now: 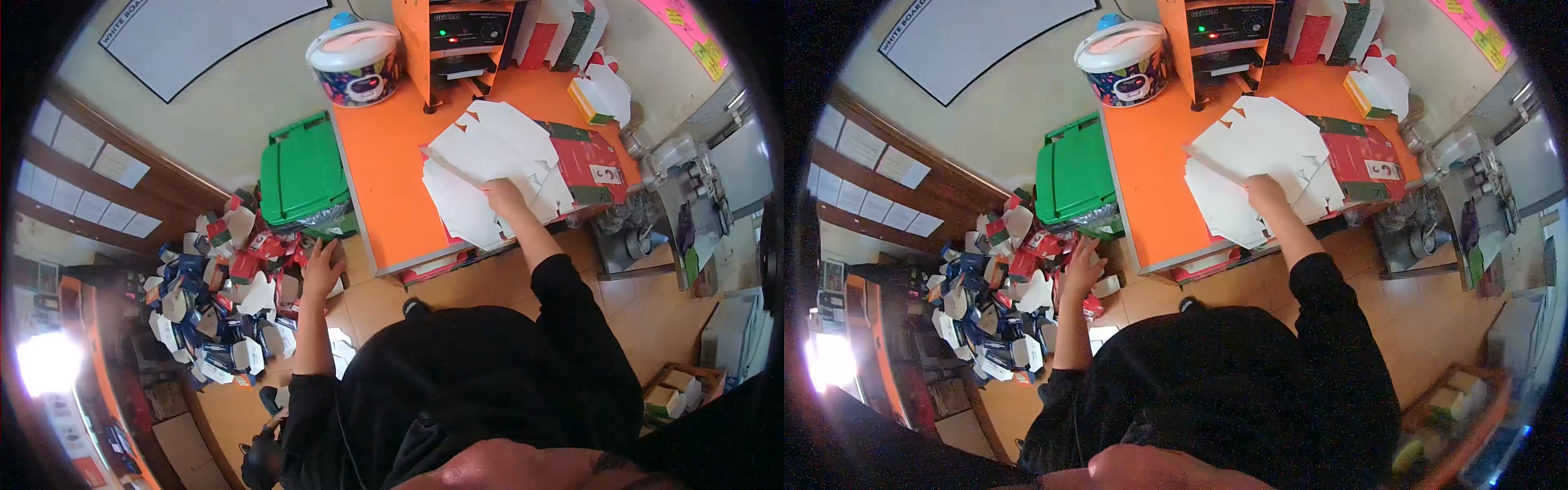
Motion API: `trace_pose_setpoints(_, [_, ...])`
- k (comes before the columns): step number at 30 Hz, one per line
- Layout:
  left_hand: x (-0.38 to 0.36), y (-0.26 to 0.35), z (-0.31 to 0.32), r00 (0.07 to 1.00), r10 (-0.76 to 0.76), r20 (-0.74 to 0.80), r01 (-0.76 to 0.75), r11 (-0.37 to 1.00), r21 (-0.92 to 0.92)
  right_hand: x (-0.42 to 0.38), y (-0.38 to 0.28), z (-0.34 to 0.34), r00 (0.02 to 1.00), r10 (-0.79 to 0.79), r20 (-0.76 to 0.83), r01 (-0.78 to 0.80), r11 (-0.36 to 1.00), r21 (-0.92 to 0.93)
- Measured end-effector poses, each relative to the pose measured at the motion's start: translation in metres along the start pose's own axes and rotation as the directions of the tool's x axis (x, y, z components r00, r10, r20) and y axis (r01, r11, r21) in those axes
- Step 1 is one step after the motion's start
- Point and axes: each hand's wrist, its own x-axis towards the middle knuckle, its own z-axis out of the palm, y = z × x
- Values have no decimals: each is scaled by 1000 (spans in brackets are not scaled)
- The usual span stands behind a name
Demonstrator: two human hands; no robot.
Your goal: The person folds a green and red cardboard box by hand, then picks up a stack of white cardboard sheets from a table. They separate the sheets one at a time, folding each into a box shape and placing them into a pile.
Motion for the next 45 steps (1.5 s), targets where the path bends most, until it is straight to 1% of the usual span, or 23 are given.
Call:
trace_pose_setpoints(2, [3, 9, 5, 999, 36, -33, -38, 997, -61, 1, 3, -23, 1000, -1, -28, 3, 997, 79])
trace_pose_setpoints(5, [3, 40, 3, 988, 146, -50, -152, 976, -155, 3, 8, -46, 987, 48, 153, -65, 992, 106])
trace_pose_setpoints(10, [-9, 124, 13, 929, 368, -45, -367, 894, -256, -8, 4, -59, 987, 60, 151, -84, 984, 160])
trace_pose_setpoints(11, [-10, 142, 19, 930, 363, -56, -365, 896, -252, -11, 2, -65, 986, 81, 148, -111, 973, 205])
trace_pose_setpoints(12, [-11, 160, 25, 885, 452, -115, -466, 859, -209, -7, 10, -56, 998, -56, 21, 50, 975, 214])
trace_pose_setpoints(15, [-13, 220, 36, 817, 564, -121, -569, 822, -7, -9, 24, -62, 989, -33, 142, -35, 890, 455])
trace_pose_setpoints(17, [-9, 244, 53, 803, 596, 11, -586, 786, 195, -15, 30, -76, 951, -289, -113, 311, 891, 331])
trace_pose_setpoints(18, [-12, 253, 54, 805, 594, 5, -583, 788, 199, -23, 28, -92, 948, -296, -117, 318, 889, 329])
trace_pose_setpoints(20, [-12, 271, 54, 873, 486, -23, -473, 858, 200, -39, 24, -126, 804, -351, -479, 541, 767, 345])
trace_pose_setpoints(21, [-8, 272, 59, 826, 502, -255, -467, 864, 188, -47, 21, -137, 770, -296, -565, 590, 670, 451])
trace_pose_setpoints(23, [-4, 272, 48, 556, 435, -709, -550, 831, 79, -70, 26, -167, 787, -376, -490, 598, 660, 455])
trace_pose_setpoints(25, [-26, 285, 0, 365, 341, -866, -554, 827, 92, -87, 34, -186, 715, -580, -390, 698, 615, 367])
trace_pose_setpoints(26, [-40, 303, -31, 71, 386, -920, -567, 774, 281, -98, 31, -197, 677, -642, -360, 736, 603, 308])
trace_pose_setpoints(28, [-81, 303, -67, 502, 623, -600, -482, 777, 404, -110, 35, -199, 685, -633, -359, 718, 506, 478])
trace_pose_setpoints(29, [-93, 313, -65, 506, 617, -602, -474, 782, 404, -119, 34, -199, 682, -639, -356, 720, 500, 481])
trace_pose_setpoints(31, [-114, 334, -56, 721, 446, -531, -501, 864, 46, -136, 31, -202, 645, -576, -502, 762, 434, 480])
trace_pose_setpoints(33, [-133, 344, -46, 761, 523, -384, -590, 804, -73, -148, 28, -207, 565, -611, -554, 820, 341, 460])
trace_pose_setpoints(35, [-143, 334, -28, 855, 505, -116, -507, 769, -389, -159, 30, -216, 464, -645, -607, 858, 156, 489])
trace_pose_setpoints(36, [-145, 332, -20, 860, 499, -112, -500, 774, -390, -165, 30, -216, 467, -644, -606, 855, 153, 496])
trace_pose_setpoints(38, [-148, 330, -6, 896, 395, 204, -32, 514, -857, -176, 23, -214, 396, -754, -524, 691, -131, 711])
trace_pose_setpoints(40, [-152, 328, 15, 853, 435, 290, -18, 578, -816, -188, 9, -213, 349, -862, -366, 719, -4, 695])
trace_pose_setpoints(42, [-159, 341, 25, 853, 447, 269, 31, 471, -881, -203, 3, -213, 408, -901, -146, 761, 247, 600])
trace_pose_setpoints(45, [-171, 348, 24, 875, 365, 318, 142, 436, -889, -211, 7, -208, 573, -764, -296, 790, 419, 447])
